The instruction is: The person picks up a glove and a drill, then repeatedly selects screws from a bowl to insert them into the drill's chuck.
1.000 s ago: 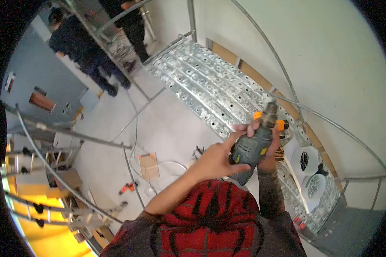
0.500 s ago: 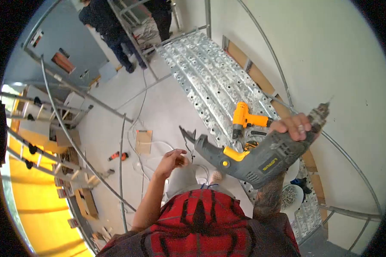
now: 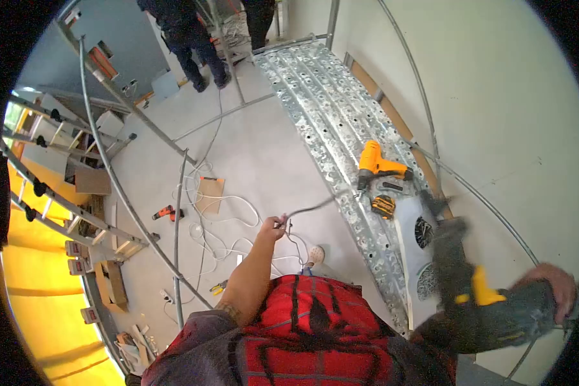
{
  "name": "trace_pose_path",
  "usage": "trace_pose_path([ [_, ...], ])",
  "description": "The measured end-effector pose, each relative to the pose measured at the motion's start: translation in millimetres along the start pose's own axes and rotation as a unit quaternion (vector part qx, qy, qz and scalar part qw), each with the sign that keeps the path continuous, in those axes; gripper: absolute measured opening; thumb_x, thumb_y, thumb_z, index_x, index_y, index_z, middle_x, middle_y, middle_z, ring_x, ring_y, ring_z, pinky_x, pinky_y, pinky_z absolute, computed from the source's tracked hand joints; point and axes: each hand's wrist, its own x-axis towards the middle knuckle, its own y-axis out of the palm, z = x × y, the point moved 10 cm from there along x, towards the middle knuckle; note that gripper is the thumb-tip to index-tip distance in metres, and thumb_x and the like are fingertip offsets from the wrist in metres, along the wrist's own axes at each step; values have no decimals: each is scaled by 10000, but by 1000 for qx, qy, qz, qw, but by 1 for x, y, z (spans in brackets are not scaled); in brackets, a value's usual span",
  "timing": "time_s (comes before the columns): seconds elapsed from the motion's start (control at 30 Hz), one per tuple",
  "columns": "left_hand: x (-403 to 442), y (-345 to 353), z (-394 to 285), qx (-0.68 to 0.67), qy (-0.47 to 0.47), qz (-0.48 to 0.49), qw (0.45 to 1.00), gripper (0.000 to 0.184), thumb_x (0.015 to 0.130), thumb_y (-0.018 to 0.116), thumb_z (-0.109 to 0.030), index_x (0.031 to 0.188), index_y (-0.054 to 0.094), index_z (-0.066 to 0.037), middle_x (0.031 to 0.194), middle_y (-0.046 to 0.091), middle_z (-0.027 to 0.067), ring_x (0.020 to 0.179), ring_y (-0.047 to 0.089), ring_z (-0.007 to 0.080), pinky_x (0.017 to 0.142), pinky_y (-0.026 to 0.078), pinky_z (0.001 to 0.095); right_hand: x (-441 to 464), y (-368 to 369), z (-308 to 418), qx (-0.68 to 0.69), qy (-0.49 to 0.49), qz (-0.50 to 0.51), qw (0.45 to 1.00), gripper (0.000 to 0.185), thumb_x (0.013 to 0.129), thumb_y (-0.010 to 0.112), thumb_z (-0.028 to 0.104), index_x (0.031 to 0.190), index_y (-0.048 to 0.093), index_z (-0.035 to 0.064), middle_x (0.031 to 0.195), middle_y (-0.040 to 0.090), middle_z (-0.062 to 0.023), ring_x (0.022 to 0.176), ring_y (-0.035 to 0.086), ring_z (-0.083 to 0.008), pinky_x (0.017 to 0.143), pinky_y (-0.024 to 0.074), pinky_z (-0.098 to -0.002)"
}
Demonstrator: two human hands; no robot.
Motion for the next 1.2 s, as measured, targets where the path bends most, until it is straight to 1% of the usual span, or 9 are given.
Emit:
trace_pose_path([
  [0.33, -153, -67, -70, -187, 1, -212, 959, 281, 957, 492, -72, 1223, 549, -3, 1003, 610, 187, 763, 629, 255, 620, 603, 289, -48, 98, 63, -439, -164, 34, 883, 107, 881, 567, 218, 902, 555, 114, 823, 579, -71, 842, 585, -192, 814, 452, -372],
  [0.43, -188, -31, -101, 140, -35, -211, 967, 274, 966, 529, -150, 1198, 588, -17, 974, 600, 182, 832, 631, 277, 680, 585, 345, -65, 99, 77, -527, -208, 23, 824, 125, 878, 571, 229, 907, 553, 110, 830, 574, -80, 853, 581, -201, 813, 453, -375],
  [0.5, -196, -9, -171, 746, 119, -264, 600, 244, 962, 549, -167, 1119, 651, -11, 1020, 641, 159, 916, 629, 241, 729, 541, 357, -79, 93, 91, -573, -234, 13, 785, 137, 875, 574, 237, 911, 552, 107, 835, 571, -87, 861, 578, -207, 812, 454, -377],
  [0.6, -230, 54, -206, 620, 351, -179, 678, 254, 974, 543, -209, 1046, 682, -9, 1034, 678, 115, 962, 606, 199, 840, 476, 327, -105, 68, 114, -639, -249, -14, 728, 154, 872, 578, 248, 916, 550, 103, 842, 567, -96, 872, 574, -216, 811, 454, -381],
  [0.73, -294, 161, -225, 421, 432, -32, 797, 258, 995, 494, -203, 1092, 661, -32, 1039, 691, 86, 936, 588, 169, 870, 447, 297, -153, -31, 128, -707, 0, -93, 701, 363, 848, 604, 393, 990, 539, 65, 913, 516, -137, 924, 527, -263, 884, 424, -409],
  [0.77, -306, 179, -227, 428, 433, -25, 793, 258, 995, 494, -203, 1092, 661, -32, 1039, 691, 86, 936, 588, 169, 870, 447, 297, -158, -68, 77, -456, 13, -154, 876, 469, 833, 603, 460, 1041, 536, 44, 946, 518, -95, 886, 524, -235, 918, 395, -409],
  [0.87, -315, 216, -223, 610, 394, -49, 686, 249, 966, 504, -164, 1137, 581, -1, 991, 677, 145, 927, 606, 238, 864, 428, 346, -174, -104, -90, -5, 119, -357, 927, 500, 852, 596, 501, 1069, 558, 52, 1020, 568, -91, 871, 564, -190, 914, 420, -379],
  [1.0, -370, 305, -191, 778, 485, -9, 399, 196, 951, 503, -176, 904, 572, 1, 792, 619, 185, 756, 595, 370, 672, 452, 457, -195, -143, -178, -362, 352, -191, 842, 472, 903, 530, 474, 980, 608, 14, 926, 642, -106, 848, 617, -192, 758, 502, -334],
  [1.2, -347, 250, -177, 883, 288, -102, 357, 315, 962, 507, -275, 913, 575, 29, 696, 631, 255, 673, 632, 421, 613, 490, 507, -237, -181, -257, -232, 397, -159, 874, 443, 908, 542, 406, 1009, 605, -21, 906, 662, -143, 851, 630, -200, 779, 499, -319],
])
